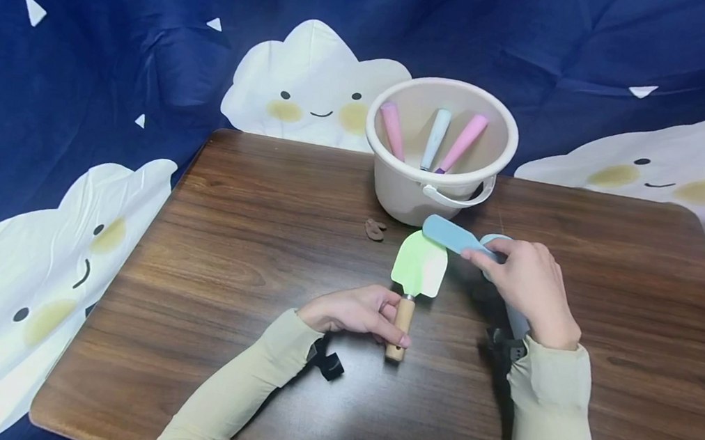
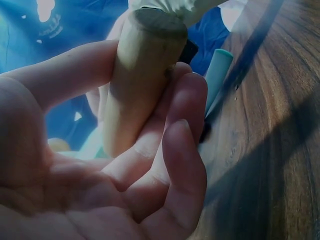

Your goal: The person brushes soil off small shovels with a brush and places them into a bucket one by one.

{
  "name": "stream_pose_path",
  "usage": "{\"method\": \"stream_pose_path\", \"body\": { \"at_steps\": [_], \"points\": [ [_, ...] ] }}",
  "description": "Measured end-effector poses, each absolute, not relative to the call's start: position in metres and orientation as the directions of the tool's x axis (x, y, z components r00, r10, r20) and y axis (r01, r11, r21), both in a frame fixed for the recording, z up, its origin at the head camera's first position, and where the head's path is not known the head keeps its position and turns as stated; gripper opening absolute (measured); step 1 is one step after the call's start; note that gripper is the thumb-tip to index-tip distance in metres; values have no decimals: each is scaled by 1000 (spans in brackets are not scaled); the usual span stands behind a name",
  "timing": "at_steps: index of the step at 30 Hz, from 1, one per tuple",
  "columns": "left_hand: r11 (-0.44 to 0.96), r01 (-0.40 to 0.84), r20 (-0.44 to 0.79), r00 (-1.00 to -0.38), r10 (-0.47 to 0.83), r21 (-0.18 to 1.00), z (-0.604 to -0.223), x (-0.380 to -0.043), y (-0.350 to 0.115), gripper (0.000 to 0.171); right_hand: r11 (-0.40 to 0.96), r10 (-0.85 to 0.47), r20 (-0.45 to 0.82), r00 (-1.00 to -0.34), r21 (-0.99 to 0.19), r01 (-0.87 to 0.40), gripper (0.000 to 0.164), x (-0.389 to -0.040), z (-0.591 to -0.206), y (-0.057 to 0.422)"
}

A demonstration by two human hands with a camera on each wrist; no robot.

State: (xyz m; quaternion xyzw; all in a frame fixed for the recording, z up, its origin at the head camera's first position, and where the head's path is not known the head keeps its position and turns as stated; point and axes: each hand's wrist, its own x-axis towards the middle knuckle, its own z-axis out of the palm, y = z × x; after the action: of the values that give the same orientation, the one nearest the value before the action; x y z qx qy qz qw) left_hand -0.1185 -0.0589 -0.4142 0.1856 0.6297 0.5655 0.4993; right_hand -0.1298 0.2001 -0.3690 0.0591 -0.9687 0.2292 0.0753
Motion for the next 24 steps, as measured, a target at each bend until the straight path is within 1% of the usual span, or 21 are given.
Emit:
{"method": "stream_pose_path", "body": {
  "at_steps": [4,7,9,11,13,15,18,20,24],
  "points": [
    [289,-334,-419,-436,797,897,-415,-119,-59,33,878,-86,210,-974,-447,-174,39,-129,-368,200],
    [293,-338,-426,-445,788,894,-414,-119,-59,33,839,-164,213,-963,-483,-250,30,-128,-367,199],
    [297,-340,-431,-452,781,893,-414,-119,-59,32,806,-246,160,-956,-513,-294,23,-127,-366,197],
    [296,-340,-432,-457,778,893,-414,-119,-59,31,773,-334,71,-940,-550,-317,18,-125,-365,195],
    [295,-337,-430,-461,776,894,-414,-119,-59,30,754,-398,-15,-917,-574,-318,18,-124,-364,191],
    [295,-333,-427,-461,778,896,-414,-119,-59,29,745,-434,-69,-898,-587,-315,19,-124,-364,188],
    [293,-331,-424,-458,782,897,-414,-119,-59,30,746,-439,-94,-894,-592,-304,22,-125,-364,186],
    [291,-325,-419,-455,786,900,-413,-119,-59,33,761,-416,-89,-905,-579,-293,23,-125,-364,185],
    [290,-318,-413,-448,793,903,-413,-118,-59,35,803,-335,-16,-942,-528,-277,27,-127,-365,187]
  ]
}}
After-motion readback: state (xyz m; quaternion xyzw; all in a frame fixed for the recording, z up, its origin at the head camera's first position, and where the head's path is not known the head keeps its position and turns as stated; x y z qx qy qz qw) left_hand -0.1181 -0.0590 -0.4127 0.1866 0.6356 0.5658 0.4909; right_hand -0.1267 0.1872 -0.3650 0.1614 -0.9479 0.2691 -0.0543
